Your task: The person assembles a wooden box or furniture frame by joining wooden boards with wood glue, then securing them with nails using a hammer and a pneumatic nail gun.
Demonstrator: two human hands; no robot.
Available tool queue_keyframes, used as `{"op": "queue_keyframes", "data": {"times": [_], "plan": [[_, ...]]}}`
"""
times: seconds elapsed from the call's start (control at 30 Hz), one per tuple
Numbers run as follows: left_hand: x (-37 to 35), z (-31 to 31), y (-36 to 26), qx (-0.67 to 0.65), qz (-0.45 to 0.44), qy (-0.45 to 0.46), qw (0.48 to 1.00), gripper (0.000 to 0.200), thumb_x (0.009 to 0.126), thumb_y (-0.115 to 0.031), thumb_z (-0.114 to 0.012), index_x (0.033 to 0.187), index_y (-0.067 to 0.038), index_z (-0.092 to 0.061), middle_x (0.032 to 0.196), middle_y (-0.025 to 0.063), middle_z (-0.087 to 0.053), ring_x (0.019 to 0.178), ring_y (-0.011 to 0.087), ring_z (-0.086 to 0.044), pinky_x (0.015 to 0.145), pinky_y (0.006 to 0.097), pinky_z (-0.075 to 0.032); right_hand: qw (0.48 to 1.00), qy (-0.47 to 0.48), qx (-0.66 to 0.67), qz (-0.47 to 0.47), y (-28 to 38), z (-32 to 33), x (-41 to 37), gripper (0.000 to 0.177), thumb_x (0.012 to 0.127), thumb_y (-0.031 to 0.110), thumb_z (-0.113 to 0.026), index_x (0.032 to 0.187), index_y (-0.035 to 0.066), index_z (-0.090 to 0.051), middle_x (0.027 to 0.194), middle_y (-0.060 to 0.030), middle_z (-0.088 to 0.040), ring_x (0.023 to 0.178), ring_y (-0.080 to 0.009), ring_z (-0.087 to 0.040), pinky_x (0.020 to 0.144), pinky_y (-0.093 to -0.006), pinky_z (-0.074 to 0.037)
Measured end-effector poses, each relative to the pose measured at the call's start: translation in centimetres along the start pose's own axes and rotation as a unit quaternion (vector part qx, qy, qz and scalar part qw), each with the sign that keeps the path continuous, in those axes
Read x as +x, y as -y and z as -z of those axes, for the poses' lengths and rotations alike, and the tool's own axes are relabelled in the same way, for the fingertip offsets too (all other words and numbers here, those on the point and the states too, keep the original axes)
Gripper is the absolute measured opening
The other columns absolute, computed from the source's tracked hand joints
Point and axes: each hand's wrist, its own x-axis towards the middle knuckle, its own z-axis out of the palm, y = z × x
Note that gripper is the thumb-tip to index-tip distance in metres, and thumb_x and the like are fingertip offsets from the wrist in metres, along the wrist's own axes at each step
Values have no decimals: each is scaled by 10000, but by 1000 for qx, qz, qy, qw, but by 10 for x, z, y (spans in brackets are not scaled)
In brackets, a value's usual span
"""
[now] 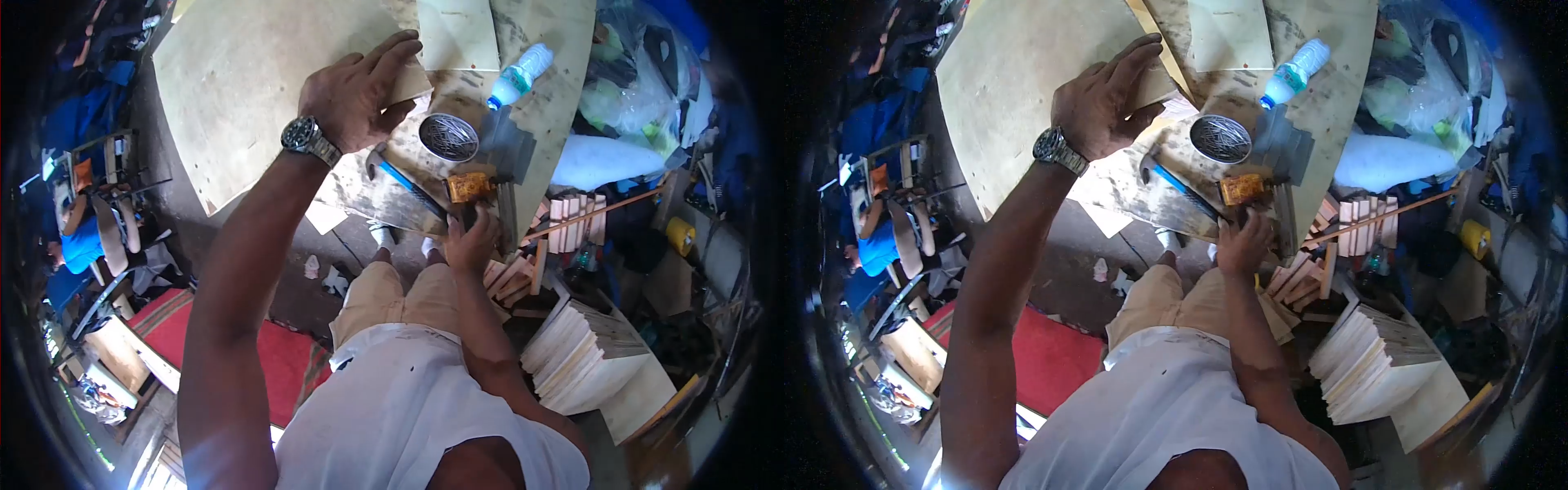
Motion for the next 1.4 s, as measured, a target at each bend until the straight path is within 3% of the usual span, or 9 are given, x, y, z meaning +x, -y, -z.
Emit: {"op": "queue_keyframes", "data": {"times": [0.07,0.33,0.47,0.6,0.63,0.73,0.97,1.17,1.4], "plan": [[-2,-4,1,-2,-2,-2,1000,725,776,-328,-749,1411,-230,-413,1459,-60,-493,917,240,-672,754,395,-585,976,89,-123,-159,-33,-21,-12,549,777,306,-763,1188,14,-546,1216,-212,-564,1154,-402,-534,931,-509,-467],[-6,-3,6,-8,7,-2,1000,821,774,-376,-763,1469,-244,-345,1419,-27,-545,966,263,-676,769,426,-585,979,162,-28,-123,-56,-18,30,530,821,340,-718,1181,-15,-559,1101,-238,-653,1045,-430,-621,907,-479,-496],[-6,0,7,-32,24,11,999,848,777,-354,-767,1486,-254,-311,1328,16,-608,984,269,-671,768,434,-581,975,177,2,-138,-21,93,47,504,834,300,-732,1196,-14,-577,1099,-217,-672,989,-392,-657,870,-456,-511],[-7,-2,8,-41,44,41,997,869,782,-341,-771,1498,-245,-288,1243,40,-649,982,270,-670,767,436,-577,927,187,319,-63,40,210,74,320,923,227,-699,1153,21,-618,939,-18,-653,773,-105,-597,676,-285,-499],[-7,3,6,-39,48,55,997,878,796,-342,-762,1510,-234,-264,1255,43,-644,994,278,-667,781,437,-577,901,202,357,-141,63,233,80,261,903,185,-717,1107,42,-640,841,16,-639,673,-72,-566,585,-244,-456],[-8,-4,8,-44,39,27,998,880,807,-342,-754,1518,-234,-247,1252,53,-645,1011,280,-664,797,437,-578,905,190,379,-34,122,273,115,256,841,137,-773,1048,50,-651,783,48,-597,627,-50,-532,539,-230,-422],[-8,-3,9,-9,49,47,998,870,806,-402,-753,1511,-240,-269,1215,68,-670,1001,275,-682,759,425,-591,943,270,192,18,182,289,166,396,819,323,-807,1052,17,-713,730,-36,-671,582,-83,-562,539,-265,-449],[-7,-9,10,-7,54,37,998,854,816,-436,-746,1504,-239,-278,1168,86,-692,955,288,-700,743,423,-597,958,257,111,56,195,280,166,269,864,249,-762,835,16,-631,541,6,-543,388,-68,-458,367,-242,-346],[-11,-13,8,5,46,-17,999,839,768,-333,-777,1469,-210,-332,1109,57,-695,972,246,-694,770,384,-596,959,253,23,127,207,282,171,287,881,254,-735,1042,17,-709,593,-10,-609,452,-74,-524,418,-266,-400]]}}
